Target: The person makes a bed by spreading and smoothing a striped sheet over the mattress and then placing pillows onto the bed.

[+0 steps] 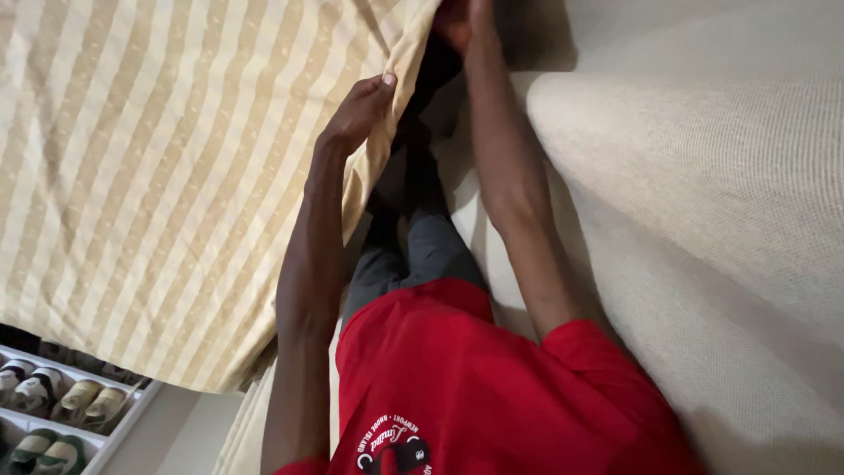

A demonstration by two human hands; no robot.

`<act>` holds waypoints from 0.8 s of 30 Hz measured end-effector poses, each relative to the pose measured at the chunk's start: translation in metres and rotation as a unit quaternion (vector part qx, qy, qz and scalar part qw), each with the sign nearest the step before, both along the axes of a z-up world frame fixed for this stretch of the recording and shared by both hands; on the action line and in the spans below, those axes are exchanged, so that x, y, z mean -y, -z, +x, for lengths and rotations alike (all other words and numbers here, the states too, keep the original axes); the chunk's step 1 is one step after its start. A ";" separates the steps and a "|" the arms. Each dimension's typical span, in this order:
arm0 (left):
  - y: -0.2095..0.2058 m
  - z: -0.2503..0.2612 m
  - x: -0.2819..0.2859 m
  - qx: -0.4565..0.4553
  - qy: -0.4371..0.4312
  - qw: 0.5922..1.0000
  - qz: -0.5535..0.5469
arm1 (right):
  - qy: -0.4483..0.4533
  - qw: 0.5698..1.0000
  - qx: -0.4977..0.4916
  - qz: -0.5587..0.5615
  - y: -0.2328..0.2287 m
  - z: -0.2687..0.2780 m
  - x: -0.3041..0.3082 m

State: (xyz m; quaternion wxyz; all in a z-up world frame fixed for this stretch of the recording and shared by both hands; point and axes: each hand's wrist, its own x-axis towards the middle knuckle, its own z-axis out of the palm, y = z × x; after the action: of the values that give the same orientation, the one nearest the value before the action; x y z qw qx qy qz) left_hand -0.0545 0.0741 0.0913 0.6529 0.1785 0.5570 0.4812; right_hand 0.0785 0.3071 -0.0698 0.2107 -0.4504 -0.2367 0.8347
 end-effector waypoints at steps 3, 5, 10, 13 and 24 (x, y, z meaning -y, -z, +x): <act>-0.003 0.004 -0.004 0.007 0.009 1.000 0.008 | 0.001 1.000 -0.006 -0.004 0.008 -0.016 0.023; -0.008 0.006 -0.005 0.018 0.014 1.000 -0.003 | 0.005 1.000 -0.012 -0.006 0.013 -0.023 0.033; -0.012 0.006 -0.007 0.006 0.012 1.000 -0.003 | 0.014 1.000 -0.003 0.012 0.016 -0.024 0.024; -0.010 -0.001 -0.003 0.018 -0.018 1.000 0.014 | 0.020 0.999 0.020 0.036 0.011 -0.016 0.011; -0.004 0.001 -0.039 -0.351 -0.030 0.936 0.010 | 0.062 0.938 0.250 0.230 -0.039 0.109 -0.086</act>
State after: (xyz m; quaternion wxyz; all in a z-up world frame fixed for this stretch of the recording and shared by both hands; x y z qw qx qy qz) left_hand -0.0538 0.1131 0.0956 0.3994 0.3259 0.7511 0.4125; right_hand 0.1877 0.3931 -0.0305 0.2942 -0.5973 -0.4392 0.6031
